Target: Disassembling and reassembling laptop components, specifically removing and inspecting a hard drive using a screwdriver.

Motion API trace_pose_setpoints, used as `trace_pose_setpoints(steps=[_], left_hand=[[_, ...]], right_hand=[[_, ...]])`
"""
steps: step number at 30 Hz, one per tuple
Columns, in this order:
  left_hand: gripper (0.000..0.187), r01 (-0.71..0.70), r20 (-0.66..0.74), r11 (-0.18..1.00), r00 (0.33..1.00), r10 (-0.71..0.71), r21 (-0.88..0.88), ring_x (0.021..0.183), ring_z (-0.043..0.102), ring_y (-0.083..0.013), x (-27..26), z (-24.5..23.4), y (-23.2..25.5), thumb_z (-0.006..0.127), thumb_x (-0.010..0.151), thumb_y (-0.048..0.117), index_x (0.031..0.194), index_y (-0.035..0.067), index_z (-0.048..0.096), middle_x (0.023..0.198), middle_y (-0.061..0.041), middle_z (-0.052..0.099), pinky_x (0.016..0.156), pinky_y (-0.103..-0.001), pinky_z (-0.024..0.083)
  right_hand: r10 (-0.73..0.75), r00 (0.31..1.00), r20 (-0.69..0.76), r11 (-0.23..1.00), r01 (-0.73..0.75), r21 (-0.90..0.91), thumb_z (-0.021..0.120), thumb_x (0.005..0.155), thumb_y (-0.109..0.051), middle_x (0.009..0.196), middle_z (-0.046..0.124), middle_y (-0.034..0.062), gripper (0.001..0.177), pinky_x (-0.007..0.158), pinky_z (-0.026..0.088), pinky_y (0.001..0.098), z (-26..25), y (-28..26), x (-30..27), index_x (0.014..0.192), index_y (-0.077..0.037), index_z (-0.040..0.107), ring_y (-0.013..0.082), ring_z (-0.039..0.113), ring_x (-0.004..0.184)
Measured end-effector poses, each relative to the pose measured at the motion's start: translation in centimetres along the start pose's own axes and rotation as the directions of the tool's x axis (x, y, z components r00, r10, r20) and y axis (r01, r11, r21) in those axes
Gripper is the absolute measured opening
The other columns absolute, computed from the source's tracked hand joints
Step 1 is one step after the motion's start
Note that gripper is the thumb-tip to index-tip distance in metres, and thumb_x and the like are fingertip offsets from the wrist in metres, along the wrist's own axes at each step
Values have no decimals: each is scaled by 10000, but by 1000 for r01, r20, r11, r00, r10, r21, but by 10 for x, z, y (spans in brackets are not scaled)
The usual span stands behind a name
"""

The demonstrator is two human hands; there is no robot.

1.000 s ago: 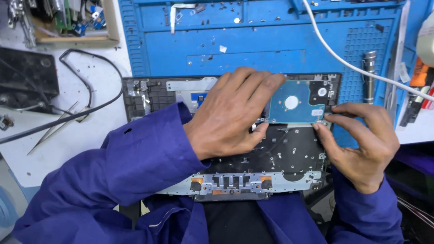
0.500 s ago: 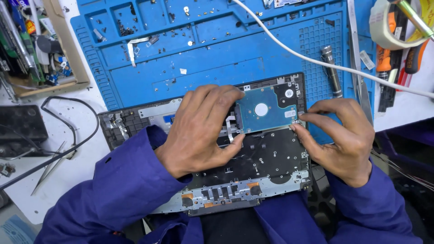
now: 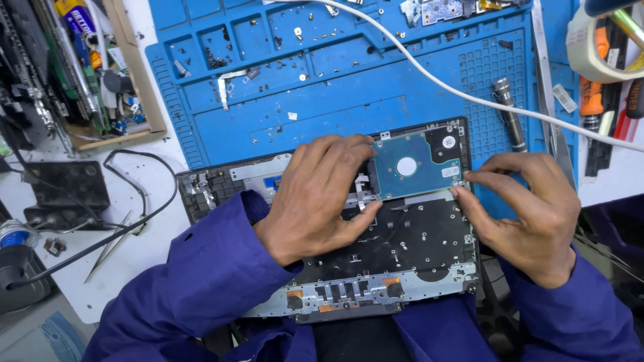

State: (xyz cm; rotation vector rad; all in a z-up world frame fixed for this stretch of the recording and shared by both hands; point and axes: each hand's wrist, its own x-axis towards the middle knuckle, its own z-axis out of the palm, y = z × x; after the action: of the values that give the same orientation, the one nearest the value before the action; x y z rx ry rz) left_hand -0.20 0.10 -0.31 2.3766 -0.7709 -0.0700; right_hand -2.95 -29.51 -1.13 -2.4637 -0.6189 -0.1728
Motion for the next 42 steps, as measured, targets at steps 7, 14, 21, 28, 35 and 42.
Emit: trace_pose_setpoints(steps=[7,14,21,28,35,42], left_hand=[[545,-18,-6,1000,1000,18,14,1165,617,-364,0,2,-1,721,922,333,1335,36,527,1365,-162,626,875,-478,462],[527,-6,11,1000,1000,7,-16,1160,611,-379,3,1,0,717,906,328,1291,33,513,1350,-183,614,889,-492,466],[529,-9,-39,998,999,6,-59,1152,637,-381,1,1,1,730,911,302,1304,56,477,1354,-177,619,883,-489,470],[570,-77,-108,993,992,66,-95,1112,643,-386,-2,4,-1,777,889,260,1302,37,454,1330,-192,614,885,-498,502],[569,-87,-114,996,990,85,-16,1074,612,-366,-3,4,-3,759,856,249,1297,38,468,1300,-174,629,800,-471,459],[577,-64,-83,998,994,64,5,1106,620,-390,0,6,-2,786,861,255,1285,32,465,1325,-198,619,883,-506,520]], right_hand=[[-13,1000,5,1000,13,-5,849,976,-132,1035,667,195,167,865,534,480,3,4,-3,1016,7,765,353,634,976],[2,999,39,1000,-3,14,829,976,-156,1034,657,171,175,876,543,486,-2,2,-1,1030,-11,747,345,621,984],[-16,996,83,1000,17,-12,823,999,-161,1056,657,193,191,911,540,510,-2,6,-5,1061,6,755,365,627,1012],[-28,985,168,993,47,-109,819,1021,-172,1184,650,214,274,1088,575,564,-4,12,-14,1201,23,746,398,628,1171],[-23,983,182,993,44,-113,811,1021,-177,1175,648,208,281,1077,573,569,-5,7,-9,1209,21,745,398,623,1166],[32,993,113,999,-35,20,730,1044,-29,1107,649,233,156,894,536,513,-10,0,-3,1168,61,763,389,629,1021]])
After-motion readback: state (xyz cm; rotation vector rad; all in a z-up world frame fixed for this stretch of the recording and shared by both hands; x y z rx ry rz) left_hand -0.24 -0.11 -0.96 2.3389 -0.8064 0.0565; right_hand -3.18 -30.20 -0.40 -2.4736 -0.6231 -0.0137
